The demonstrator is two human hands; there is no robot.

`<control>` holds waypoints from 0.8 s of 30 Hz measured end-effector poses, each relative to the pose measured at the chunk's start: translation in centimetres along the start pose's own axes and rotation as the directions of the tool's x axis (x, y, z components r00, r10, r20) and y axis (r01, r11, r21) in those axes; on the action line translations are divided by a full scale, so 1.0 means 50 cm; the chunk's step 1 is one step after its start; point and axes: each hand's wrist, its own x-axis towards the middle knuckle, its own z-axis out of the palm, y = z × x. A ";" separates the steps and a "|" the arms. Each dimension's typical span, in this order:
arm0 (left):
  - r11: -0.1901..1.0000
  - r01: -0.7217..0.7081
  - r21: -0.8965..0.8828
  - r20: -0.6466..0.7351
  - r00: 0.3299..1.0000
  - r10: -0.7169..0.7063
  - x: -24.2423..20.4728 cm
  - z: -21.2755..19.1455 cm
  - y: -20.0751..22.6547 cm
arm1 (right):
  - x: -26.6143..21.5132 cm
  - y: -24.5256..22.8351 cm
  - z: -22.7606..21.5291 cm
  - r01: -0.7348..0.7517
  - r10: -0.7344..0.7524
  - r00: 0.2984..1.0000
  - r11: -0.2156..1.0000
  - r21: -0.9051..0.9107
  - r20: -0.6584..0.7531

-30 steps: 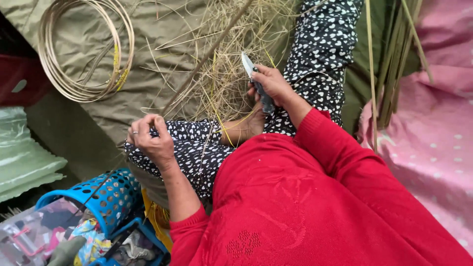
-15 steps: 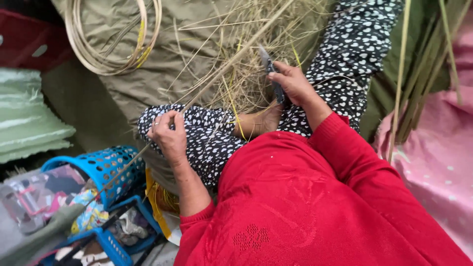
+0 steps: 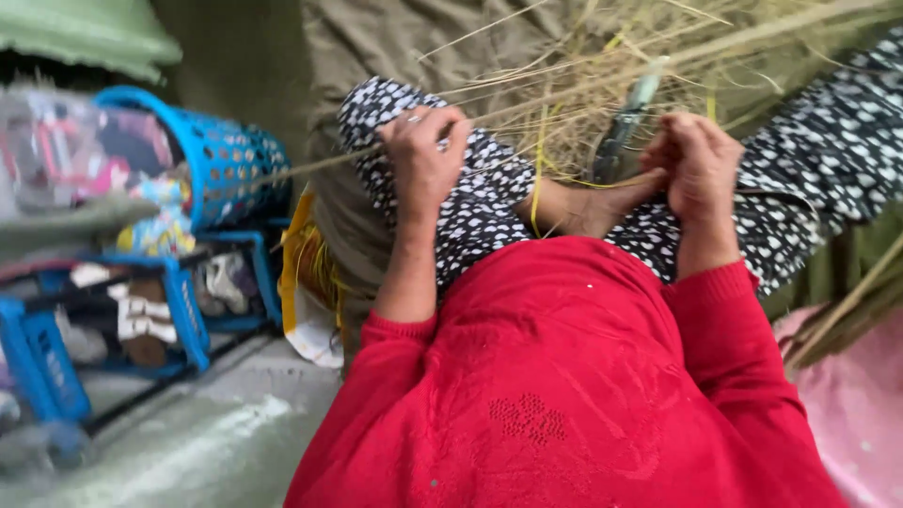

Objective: Shaving bamboo strips with a knife and wrapping them around a circular frame to create or reinforce a hoop.

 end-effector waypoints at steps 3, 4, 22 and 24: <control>0.993 -0.051 -0.104 0.037 0.998 0.055 0.008 -0.010 0.024 | -0.051 -0.078 0.052 -0.066 0.053 0.993 0.990 0.121 0.107; 0.988 -0.053 -0.146 0.072 0.995 0.064 0.007 -0.007 0.028 | -0.056 -0.083 0.054 -0.065 0.036 0.991 0.971 0.229 0.129; 0.998 -0.049 -0.048 0.212 0.975 0.058 0.024 0.133 -0.085 | -0.027 -0.097 -0.103 0.349 -0.327 0.934 0.921 0.171 -0.141; 1.000 -0.023 0.001 0.189 0.982 0.023 0.023 0.155 -0.093 | -0.020 -0.092 -0.088 0.399 -0.387 0.912 0.914 0.076 -0.137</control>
